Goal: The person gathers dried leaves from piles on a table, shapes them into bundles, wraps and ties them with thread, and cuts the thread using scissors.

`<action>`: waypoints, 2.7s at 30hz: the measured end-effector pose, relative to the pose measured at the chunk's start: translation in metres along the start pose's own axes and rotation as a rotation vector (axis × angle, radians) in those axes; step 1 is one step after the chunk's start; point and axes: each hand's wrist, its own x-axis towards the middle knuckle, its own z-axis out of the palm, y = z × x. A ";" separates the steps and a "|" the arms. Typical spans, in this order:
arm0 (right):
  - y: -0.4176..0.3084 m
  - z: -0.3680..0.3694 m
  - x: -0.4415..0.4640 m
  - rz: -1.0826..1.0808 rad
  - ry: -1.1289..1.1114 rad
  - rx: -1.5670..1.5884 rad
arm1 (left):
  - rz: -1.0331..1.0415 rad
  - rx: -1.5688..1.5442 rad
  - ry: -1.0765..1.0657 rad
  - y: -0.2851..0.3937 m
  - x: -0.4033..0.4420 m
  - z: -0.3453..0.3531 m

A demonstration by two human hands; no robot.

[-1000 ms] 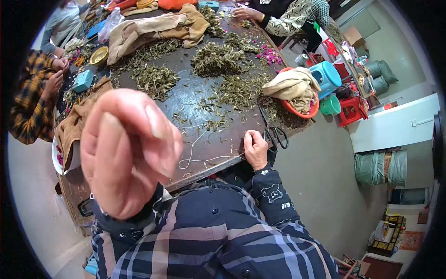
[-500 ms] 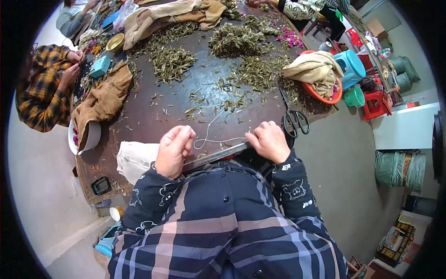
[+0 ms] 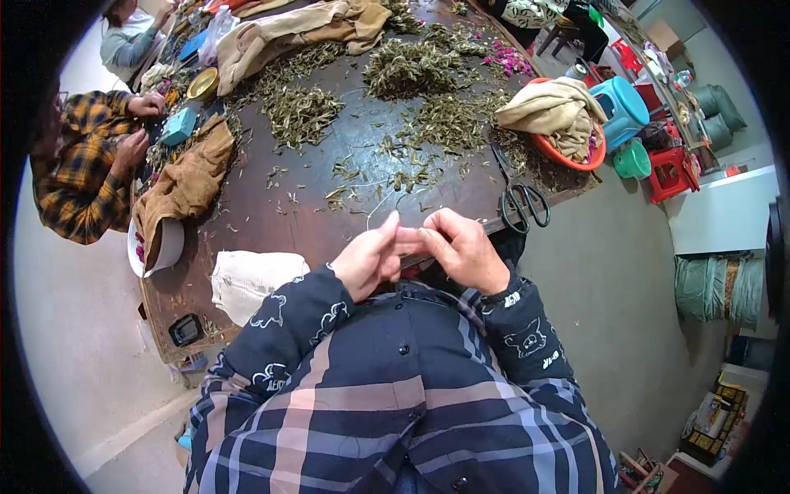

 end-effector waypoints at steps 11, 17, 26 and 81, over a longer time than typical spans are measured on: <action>-0.011 -0.027 -0.025 0.084 -0.071 0.134 | 0.430 -0.285 -0.242 0.070 -0.018 -0.008; -0.009 -0.046 -0.033 0.208 -0.079 0.104 | 0.582 -0.166 -0.051 0.086 -0.067 -0.024; 0.009 -0.057 -0.067 0.345 -0.093 -0.099 | 0.449 0.455 0.440 0.073 -0.150 -0.089; 0.025 0.109 0.149 -0.381 -0.177 -0.577 | 1.010 -0.269 0.516 0.147 0.042 -0.150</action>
